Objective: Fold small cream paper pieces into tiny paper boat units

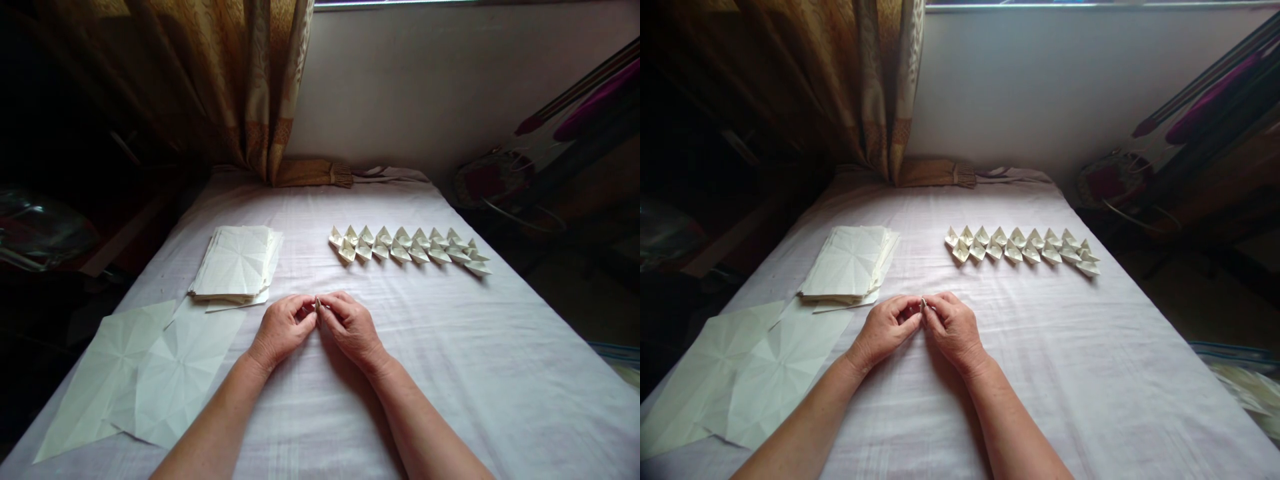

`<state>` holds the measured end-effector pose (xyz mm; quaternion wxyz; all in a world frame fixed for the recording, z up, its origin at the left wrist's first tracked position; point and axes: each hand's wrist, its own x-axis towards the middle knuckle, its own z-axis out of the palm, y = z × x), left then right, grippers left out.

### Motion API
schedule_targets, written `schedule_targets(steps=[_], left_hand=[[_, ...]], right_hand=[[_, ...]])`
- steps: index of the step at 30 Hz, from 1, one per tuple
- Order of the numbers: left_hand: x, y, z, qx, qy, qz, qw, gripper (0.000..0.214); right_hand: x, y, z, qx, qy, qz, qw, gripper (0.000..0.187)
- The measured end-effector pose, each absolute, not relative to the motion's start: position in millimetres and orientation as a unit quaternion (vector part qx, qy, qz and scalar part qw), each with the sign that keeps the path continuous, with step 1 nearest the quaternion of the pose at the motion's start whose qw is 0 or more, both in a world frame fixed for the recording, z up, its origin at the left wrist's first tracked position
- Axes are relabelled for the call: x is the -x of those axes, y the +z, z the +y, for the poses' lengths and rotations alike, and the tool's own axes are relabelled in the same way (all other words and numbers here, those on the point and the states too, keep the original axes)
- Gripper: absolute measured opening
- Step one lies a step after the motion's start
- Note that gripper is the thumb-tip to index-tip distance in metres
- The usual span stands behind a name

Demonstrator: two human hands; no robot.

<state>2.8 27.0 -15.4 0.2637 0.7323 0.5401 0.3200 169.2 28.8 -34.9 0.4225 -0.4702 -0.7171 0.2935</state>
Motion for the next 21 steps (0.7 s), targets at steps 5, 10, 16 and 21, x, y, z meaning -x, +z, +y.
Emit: schedule_targets(steps=[5, 10, 16, 21], left_hand=[[-4.0, -15.1, 26.0, -0.735, 0.326, 0.541, 0.245, 0.022], [-4.9, -16.7, 23.8, -0.732, 0.339, 0.54, 0.241, 0.019], [-4.8, -21.1, 22.4, -0.721, 0.35, 0.543, 0.251, 0.023], [-3.1, -23.7, 22.8, -0.739, 0.351, 0.519, 0.246, 0.027]], right_hand=[[-169.1, -31.4, 26.5, 0.493, 0.286, -0.711, 0.413, 0.016], [-169.6, -29.5, 25.1, 0.506, 0.264, -0.719, 0.397, 0.007], [-173.2, -29.3, 26.8, 0.505, 0.231, -0.738, 0.384, 0.013], [-177.5, -32.5, 27.6, 0.514, 0.22, -0.747, 0.36, 0.02]])
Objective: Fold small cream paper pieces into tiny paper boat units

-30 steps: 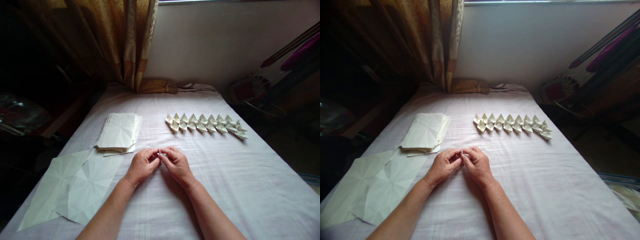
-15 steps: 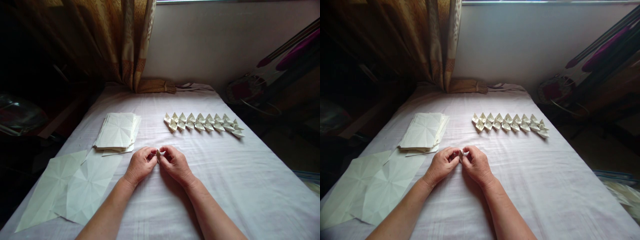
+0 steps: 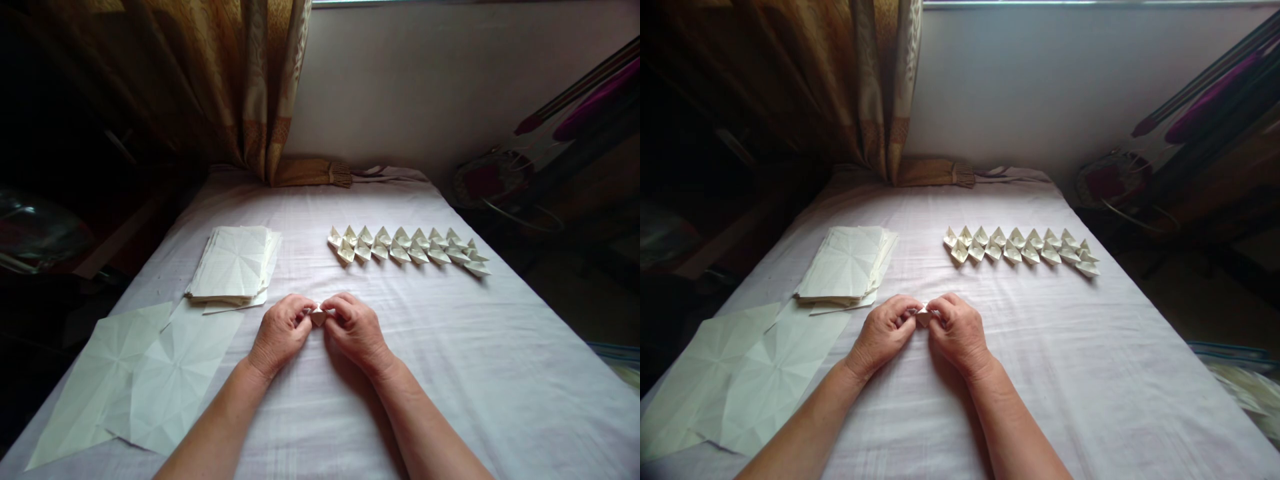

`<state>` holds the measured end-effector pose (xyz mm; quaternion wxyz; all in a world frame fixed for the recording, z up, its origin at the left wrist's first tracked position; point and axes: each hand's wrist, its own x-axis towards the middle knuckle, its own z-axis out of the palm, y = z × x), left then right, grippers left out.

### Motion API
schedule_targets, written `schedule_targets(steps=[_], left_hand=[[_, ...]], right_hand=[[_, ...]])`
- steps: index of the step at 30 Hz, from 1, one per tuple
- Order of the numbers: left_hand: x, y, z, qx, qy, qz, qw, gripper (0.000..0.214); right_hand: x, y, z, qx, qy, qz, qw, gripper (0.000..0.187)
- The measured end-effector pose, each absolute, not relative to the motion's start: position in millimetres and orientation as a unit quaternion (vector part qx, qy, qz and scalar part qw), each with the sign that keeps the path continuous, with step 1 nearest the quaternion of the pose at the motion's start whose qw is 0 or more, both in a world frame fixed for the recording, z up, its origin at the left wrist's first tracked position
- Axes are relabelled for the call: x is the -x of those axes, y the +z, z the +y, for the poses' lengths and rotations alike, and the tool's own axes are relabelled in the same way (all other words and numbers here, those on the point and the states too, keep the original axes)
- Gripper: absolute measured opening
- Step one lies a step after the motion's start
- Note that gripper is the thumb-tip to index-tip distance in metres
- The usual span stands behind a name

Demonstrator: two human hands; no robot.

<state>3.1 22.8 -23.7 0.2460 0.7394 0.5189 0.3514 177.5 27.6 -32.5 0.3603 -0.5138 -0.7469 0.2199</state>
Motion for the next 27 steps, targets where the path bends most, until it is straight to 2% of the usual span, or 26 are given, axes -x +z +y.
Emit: schedule_targets(steps=[4, 10, 22, 27], left_hand=[[-0.7, -20.8, 20.4, -0.774, 0.323, 0.504, 0.207, 0.028], [0.7, -19.8, 16.5, -0.814, 0.279, 0.491, 0.134, 0.031], [-2.5, -17.8, 18.6, -0.801, 0.275, 0.521, 0.107, 0.004], [-2.9, -23.6, 19.6, -0.784, 0.267, 0.553, 0.087, 0.014]], right_hand=[[-181.0, -33.8, 28.9, 0.506, 0.202, -0.764, 0.346, 0.025], [-185.0, -32.6, 31.6, 0.5, 0.207, -0.777, 0.323, 0.024], [-179.1, -24.5, 28.9, 0.528, 0.188, -0.777, 0.287, 0.008], [-176.7, -18.6, 27.2, 0.556, 0.185, -0.77, 0.252, 0.003]])
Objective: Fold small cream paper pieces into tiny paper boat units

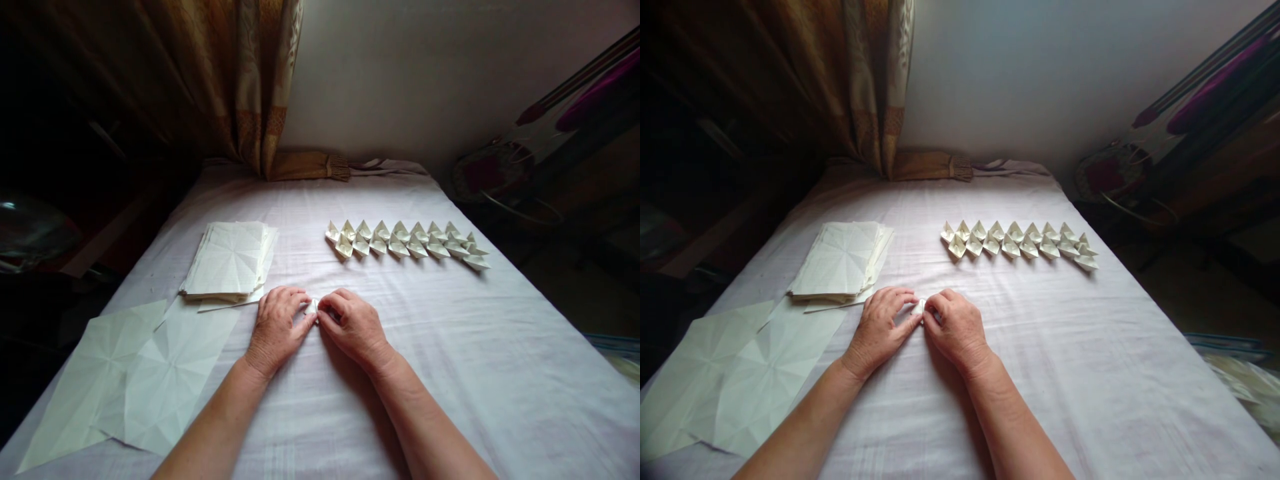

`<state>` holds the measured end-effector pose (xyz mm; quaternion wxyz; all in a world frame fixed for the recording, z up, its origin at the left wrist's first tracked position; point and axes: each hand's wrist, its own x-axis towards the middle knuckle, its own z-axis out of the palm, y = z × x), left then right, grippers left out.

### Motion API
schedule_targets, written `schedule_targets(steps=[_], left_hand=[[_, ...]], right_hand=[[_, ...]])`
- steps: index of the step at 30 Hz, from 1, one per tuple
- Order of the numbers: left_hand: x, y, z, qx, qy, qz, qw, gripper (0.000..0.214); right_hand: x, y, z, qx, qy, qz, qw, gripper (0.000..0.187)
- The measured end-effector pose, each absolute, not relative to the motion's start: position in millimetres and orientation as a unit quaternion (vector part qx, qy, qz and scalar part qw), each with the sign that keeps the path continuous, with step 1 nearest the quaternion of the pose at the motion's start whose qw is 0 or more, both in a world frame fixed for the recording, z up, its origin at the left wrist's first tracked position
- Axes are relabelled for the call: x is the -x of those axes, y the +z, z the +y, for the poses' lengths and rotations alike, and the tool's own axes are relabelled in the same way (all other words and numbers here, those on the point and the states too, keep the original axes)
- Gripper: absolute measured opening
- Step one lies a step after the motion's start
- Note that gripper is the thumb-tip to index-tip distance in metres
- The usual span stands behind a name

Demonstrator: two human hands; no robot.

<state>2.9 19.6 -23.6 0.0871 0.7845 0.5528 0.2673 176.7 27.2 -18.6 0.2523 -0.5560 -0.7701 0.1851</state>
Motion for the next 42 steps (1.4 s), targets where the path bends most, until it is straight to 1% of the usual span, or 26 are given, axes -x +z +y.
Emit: schedule_targets(steps=[2, 6, 15, 18, 22, 27, 31, 35, 38, 42], left_hand=[[-2.9, -24.7, 19.7, -0.778, 0.262, 0.564, 0.086, 0.018], [-3.3, -24.4, 19.5, -0.774, 0.245, 0.575, 0.102, 0.014], [-3.9, -25.5, 20.3, -0.771, 0.246, 0.569, 0.147, 0.016], [-3.7, -24.0, 20.2, -0.771, 0.25, 0.565, 0.153, 0.018], [-2.2, -22.7, 19.8, -0.78, 0.251, 0.55, 0.162, 0.015], [-1.5, -21.9, 21.0, -0.777, 0.261, 0.537, 0.2, 0.005], [-3.8, -20.4, 21.3, -0.774, 0.267, 0.533, 0.213, 0.012], [-4.1, -19.7, 21.5, -0.767, 0.285, 0.53, 0.223, 0.009], [-2.1, -20.4, 22.8, -0.758, 0.3, 0.526, 0.244, 0.013], [0.2, -21.5, 24.0, -0.747, 0.309, 0.526, 0.264, 0.011]], right_hand=[[-176.4, -17.1, 26.4, 0.571, 0.177, -0.765, 0.24, 0.004], [-177.8, -16.1, 25.9, 0.578, 0.166, -0.769, 0.216, 0.008], [-183.3, -14.2, 28.2, 0.552, 0.193, -0.784, 0.207, 0.011], [-184.0, -16.0, 29.2, 0.544, 0.207, -0.779, 0.234, 0.01], [-184.6, -18.8, 30.7, 0.538, 0.262, -0.753, 0.272, 0.011], [-186.3, -17.5, 31.4, 0.52, 0.335, -0.728, 0.296, 0.001], [-187.0, -19.7, 31.9, 0.484, 0.361, -0.719, 0.344, 0.01], [-186.1, -26.2, 33.3, 0.463, 0.386, -0.691, 0.399, 0.013], [-186.2, -27.8, 34.8, 0.46, 0.434, -0.638, 0.44, 0.015], [-187.6, -25.7, 35.8, 0.447, 0.49, -0.607, 0.437, 0.018]])
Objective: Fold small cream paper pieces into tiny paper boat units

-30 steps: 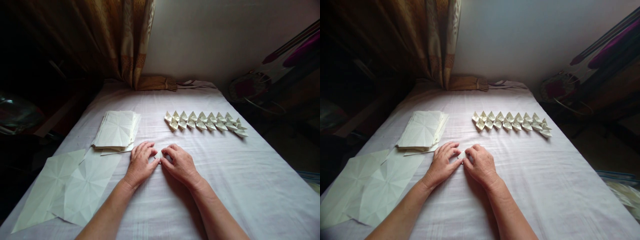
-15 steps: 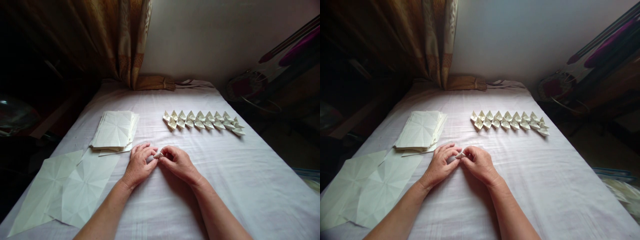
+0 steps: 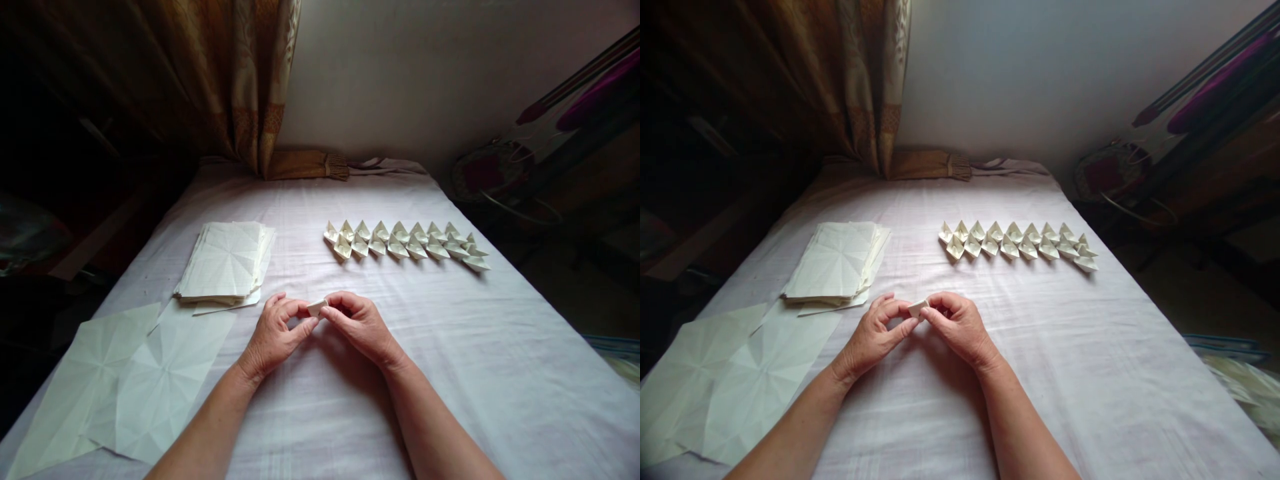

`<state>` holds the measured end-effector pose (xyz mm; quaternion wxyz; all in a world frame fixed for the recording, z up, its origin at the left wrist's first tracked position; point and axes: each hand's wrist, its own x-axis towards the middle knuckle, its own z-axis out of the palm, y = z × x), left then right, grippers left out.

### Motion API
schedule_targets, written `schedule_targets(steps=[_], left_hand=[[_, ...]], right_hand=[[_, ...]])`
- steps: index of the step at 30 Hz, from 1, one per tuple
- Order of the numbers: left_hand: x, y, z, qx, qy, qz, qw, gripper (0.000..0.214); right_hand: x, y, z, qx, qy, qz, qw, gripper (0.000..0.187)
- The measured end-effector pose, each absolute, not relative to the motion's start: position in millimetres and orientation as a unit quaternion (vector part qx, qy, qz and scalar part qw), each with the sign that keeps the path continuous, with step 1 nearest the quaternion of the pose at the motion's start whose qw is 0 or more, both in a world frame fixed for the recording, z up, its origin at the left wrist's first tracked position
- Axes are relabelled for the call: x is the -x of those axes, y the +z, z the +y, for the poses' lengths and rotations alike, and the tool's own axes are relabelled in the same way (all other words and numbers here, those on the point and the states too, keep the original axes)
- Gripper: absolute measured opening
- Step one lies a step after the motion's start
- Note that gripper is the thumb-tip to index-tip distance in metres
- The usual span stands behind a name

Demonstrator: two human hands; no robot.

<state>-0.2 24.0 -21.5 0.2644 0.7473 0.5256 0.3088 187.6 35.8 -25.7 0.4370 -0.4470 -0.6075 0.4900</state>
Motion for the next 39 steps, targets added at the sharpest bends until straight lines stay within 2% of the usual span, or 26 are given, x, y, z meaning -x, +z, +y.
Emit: schedule_targets(steps=[10, 19, 25, 33, 39], left_hand=[[-2.8, -20.4, 22.7, -0.755, 0.279, 0.525, 0.276, 0.011], [-4.9, -19.7, 20.6, -0.762, 0.296, 0.505, 0.276, 0.015], [-8.7, -16.5, 18.0, -0.757, 0.32, 0.483, 0.302, 0.02], [-10.3, -16.6, 18.3, -0.758, 0.336, 0.495, 0.26, 0.023], [-11.6, -16.4, 17.6, -0.764, 0.325, 0.498, 0.251, 0.025]], right_hand=[[-189.1, -23.3, 35.4, 0.432, 0.46, -0.645, 0.432, 0.018], [-194.5, -21.7, 39.4, 0.432, 0.515, -0.604, 0.428, 0.025], [-196.3, -16.7, 38.6, 0.413, 0.533, -0.624, 0.394, 0.032], [-192.3, -17.7, 37.2, 0.44, 0.48, -0.652, 0.387, 0.027], [-187.1, -18.9, 36.0, 0.437, 0.525, -0.6, 0.417, 0.019]])
